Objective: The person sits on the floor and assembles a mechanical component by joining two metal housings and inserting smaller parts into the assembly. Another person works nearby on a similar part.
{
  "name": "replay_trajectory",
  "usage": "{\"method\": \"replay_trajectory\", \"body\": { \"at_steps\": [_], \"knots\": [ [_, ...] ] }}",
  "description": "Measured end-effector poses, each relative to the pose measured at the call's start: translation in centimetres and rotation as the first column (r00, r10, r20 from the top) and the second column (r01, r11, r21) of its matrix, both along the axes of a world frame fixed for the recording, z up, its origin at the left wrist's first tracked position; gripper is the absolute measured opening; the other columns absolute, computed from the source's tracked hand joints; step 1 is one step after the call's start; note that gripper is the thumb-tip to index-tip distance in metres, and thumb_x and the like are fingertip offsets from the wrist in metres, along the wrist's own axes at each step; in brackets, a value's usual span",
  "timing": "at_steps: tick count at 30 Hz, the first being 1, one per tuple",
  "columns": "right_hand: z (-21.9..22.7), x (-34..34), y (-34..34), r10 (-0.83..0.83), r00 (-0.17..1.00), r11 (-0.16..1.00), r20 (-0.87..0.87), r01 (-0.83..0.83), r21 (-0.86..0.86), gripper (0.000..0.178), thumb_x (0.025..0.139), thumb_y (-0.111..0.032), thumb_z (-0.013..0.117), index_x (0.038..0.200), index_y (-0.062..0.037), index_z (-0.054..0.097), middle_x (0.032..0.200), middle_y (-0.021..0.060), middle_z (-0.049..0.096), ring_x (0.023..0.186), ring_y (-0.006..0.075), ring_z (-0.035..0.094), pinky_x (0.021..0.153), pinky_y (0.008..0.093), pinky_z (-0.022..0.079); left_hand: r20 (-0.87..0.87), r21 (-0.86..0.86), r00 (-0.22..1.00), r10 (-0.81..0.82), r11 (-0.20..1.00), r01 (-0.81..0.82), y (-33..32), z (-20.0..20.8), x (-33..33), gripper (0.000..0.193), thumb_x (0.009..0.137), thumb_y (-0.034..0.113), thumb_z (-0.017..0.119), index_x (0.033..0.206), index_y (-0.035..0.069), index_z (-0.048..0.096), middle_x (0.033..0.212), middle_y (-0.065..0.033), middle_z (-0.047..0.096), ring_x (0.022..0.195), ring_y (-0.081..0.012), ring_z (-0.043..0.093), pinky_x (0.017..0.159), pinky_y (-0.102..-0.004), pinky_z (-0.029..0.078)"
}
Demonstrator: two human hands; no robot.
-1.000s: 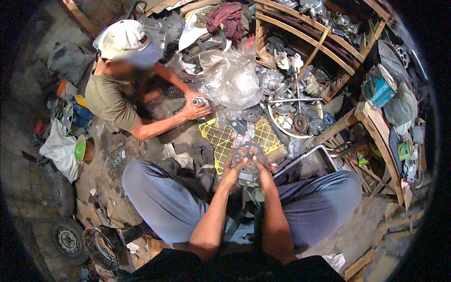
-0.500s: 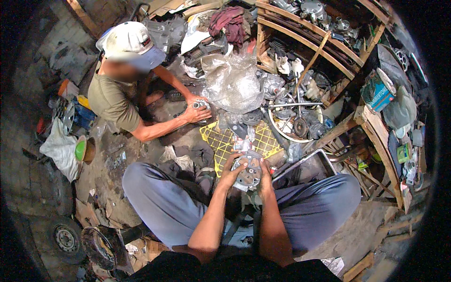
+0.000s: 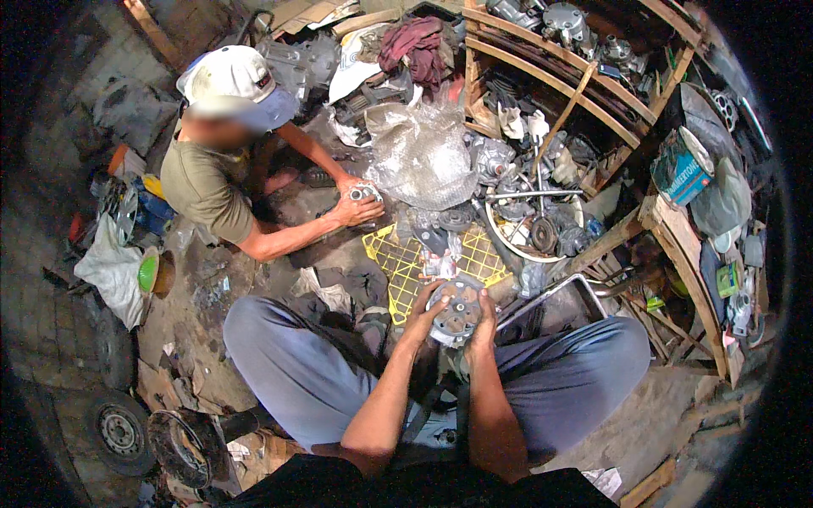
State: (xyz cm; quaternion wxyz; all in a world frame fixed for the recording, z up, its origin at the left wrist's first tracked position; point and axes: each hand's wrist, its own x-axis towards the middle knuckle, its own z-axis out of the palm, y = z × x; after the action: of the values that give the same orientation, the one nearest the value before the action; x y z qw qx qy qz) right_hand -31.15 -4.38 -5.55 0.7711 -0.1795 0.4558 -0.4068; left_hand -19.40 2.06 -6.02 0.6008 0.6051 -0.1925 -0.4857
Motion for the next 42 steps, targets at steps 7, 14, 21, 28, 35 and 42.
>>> {"method": "replay_trajectory", "body": {
  "at_steps": [7,14,21,28,35,42],
  "knots": [
    [0.1,-1.3,0.0,0.04,0.994,0.998,0.106,-0.035,-0.048,0.062,0.086,-0.05,0.064,0.13,-0.0072,0.052,0.121,0.0104,0.059,0.11,0.0279,0.058,0.094,0.0431,0.048,0.07,0.084,0.992,-0.108,0.991,0.102,-0.4,-0.1,-0.2,0.082,0.084,0.048,0.068,0.149,0.008,0.036,0.155,-0.0176,0.028,0.142,-0.0296,0.029,0.115,-0.0402,0.025],
    [0.6,-0.7,-0.9,0.143,0.953,0.972,-0.266,-0.187,-0.145,0.051,0.089,-0.045,0.062,0.122,-0.0067,0.058,0.123,0.0086,0.057,0.118,0.025,0.05,0.1,0.0392,0.039,-0.398,0.05,0.914,0.078,0.997,-0.064,0.0,1.2,-0.2,0.064,0.087,0.038,0.067,0.138,0.004,0.05,0.131,-0.0153,0.056,0.121,-0.026,0.053,0.102,-0.037,0.041],
    [3.5,0.3,-2.2,0.244,0.796,0.891,-0.554,-0.41,-0.197,0.064,0.092,-0.055,0.056,0.126,-0.0003,0.059,0.12,0.0194,0.063,0.109,0.0306,0.056,0.101,0.0377,0.04,0.004,-0.061,0.982,0.19,0.98,-0.19,0.5,-0.4,0.3,0.053,0.086,0.03,0.069,0.13,0.003,0.058,0.126,-0.0131,0.06,0.114,-0.0224,0.056,0.099,-0.034,0.043],
    [2.2,-1.0,-1.7,-0.028,0.801,0.955,-0.598,-0.155,-0.252,0.057,0.084,-0.05,0.072,0.1,0.004,0.064,0.091,0.01,0.064,0.088,0.0238,0.061,0.087,0.0381,0.048,0.148,-0.095,0.983,0.105,0.991,-0.092,0.7,1.2,-1.3,0.061,0.089,0.045,0.064,0.135,0.006,0.053,0.129,-0.0162,0.057,0.121,-0.0255,0.052,0.102,-0.0361,0.041],
    [8.9,-3.0,-4.1,0.044,0.946,0.993,-0.32,-0.077,-0.093,0.051,0.088,-0.057,0.062,0.084,-0.0064,0.064,0.068,0.0004,0.058,0.051,0.0137,0.053,0.045,0.0275,0.041,-0.555,-0.058,0.829,0.072,0.99,-0.126,-0.8,3.8,-0.6,0.069,0.095,0.06,0.048,0.142,0.009,0.042,0.13,-0.0134,0.057,0.119,-0.0277,0.056,0.101,-0.0446,0.044],
    [14.3,-2.6,-3.7,-0.036,0.672,0.762,-0.739,-0.46,-0.456,0.064,0.096,-0.055,0.05,0.121,0.003,0.062,0.116,0.0178,0.062,0.112,0.0261,0.056,0.1,0.0348,0.04,-0.781,-0.336,0.612,-0.121,0.909,-0.248,0.1,4.9,-2.7,0.057,0.095,0.045,0.047,0.136,0.005,0.047,0.122,-0.0159,0.061,0.106,-0.0333,0.063,0.091,-0.0503,0.052]
  ]
}}
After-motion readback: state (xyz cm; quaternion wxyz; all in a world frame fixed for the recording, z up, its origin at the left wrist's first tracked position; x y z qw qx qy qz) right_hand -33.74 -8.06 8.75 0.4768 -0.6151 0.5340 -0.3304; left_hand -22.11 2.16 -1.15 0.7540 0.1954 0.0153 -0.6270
